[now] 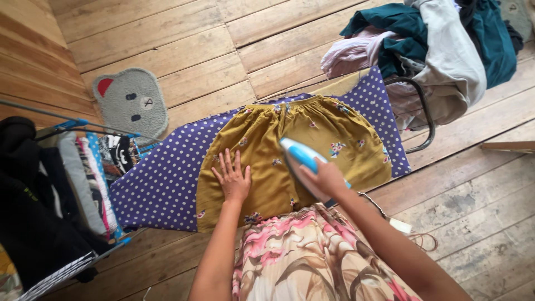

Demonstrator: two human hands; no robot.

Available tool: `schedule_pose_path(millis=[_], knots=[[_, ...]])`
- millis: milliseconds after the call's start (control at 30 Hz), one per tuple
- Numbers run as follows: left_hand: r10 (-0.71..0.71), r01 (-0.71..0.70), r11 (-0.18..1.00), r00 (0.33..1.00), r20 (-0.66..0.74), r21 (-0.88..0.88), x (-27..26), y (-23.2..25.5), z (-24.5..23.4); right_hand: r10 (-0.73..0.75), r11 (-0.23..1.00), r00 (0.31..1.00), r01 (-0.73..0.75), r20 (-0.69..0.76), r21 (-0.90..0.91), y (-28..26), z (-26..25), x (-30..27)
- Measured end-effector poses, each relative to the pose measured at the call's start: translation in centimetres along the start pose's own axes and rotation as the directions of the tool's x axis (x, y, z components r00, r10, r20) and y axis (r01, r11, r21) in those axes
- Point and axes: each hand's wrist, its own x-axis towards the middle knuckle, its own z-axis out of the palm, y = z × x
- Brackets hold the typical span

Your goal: The person irons a yellow patterned shirt and matching shorts on a padded ironing board using a blue and white iron.

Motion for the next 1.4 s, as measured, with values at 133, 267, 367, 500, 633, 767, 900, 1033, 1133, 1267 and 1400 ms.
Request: schedule_pose_path(millis=[133,267,367,500,633,767,900,1033,1133,1267,1400], knots=[[-0.044,0.045,0.999,0.998,0.041,-0.024,0.5,0.7,-0.4,-0.021,0.998,0.999,0.023,0.037,-0.052,-1.2,-0.4,0.2],[0.019,-0.015,1.0,0.987,-0.157,0.027,1.8,3.7,-1.2,0.245,0.97,0.968,-0.245,-0.052,0.008,3.2,-2.6,3.1],[0.272,-0.322,0.935,0.919,-0.285,-0.147,1.4,8.4,-1.7,0.323,0.946,0.932,-0.321,-0.165,0.041,8.9,-4.8,2.9],[0.525,-0.518,0.838,0.851,-0.002,-0.174,0.5,14.9,0.5,0.26,0.96,0.953,-0.237,-0.154,0.152,12.1,-6.9,0.5],[0.521,-0.511,0.851,0.85,-0.073,0.122,-0.4,17.9,4.2,0.423,0.772,0.894,-0.441,0.148,0.457,13.4,-10.2,-1.6],[0.591,-0.578,0.804,0.803,0.075,-0.138,-3.0,19.9,5.0,0.378,0.743,0.919,-0.375,0.115,0.554,14.5,-14.1,-3.9],[0.666,-0.579,0.662,0.746,0.019,-0.475,-6.1,22.4,3.2,0.323,0.903,0.946,-0.309,0.001,0.299,12.3,-18.3,-4.4],[0.42,-0.252,0.573,0.908,0.015,-0.78,-2.4,19.0,0.7,0.21,0.96,0.977,-0.197,-0.045,0.2,9.1,-19.5,-3.3],[-0.038,-0.221,0.845,0.883,-0.467,-0.486,5.4,12.2,0.0,0.184,0.975,0.982,-0.188,0.047,0.118,6.4,-18.7,-1.8],[-0.077,-0.017,0.95,0.955,-0.285,-0.313,11.7,6.9,-0.3,-0.025,0.998,0.998,0.028,0.066,-0.048,1.9,-16.4,0.6],[-0.021,0.12,0.959,0.932,0.361,-0.255,15.7,6.4,1.5,0.01,0.994,0.989,0.007,0.149,-0.113,-2.4,-13.9,2.4]])
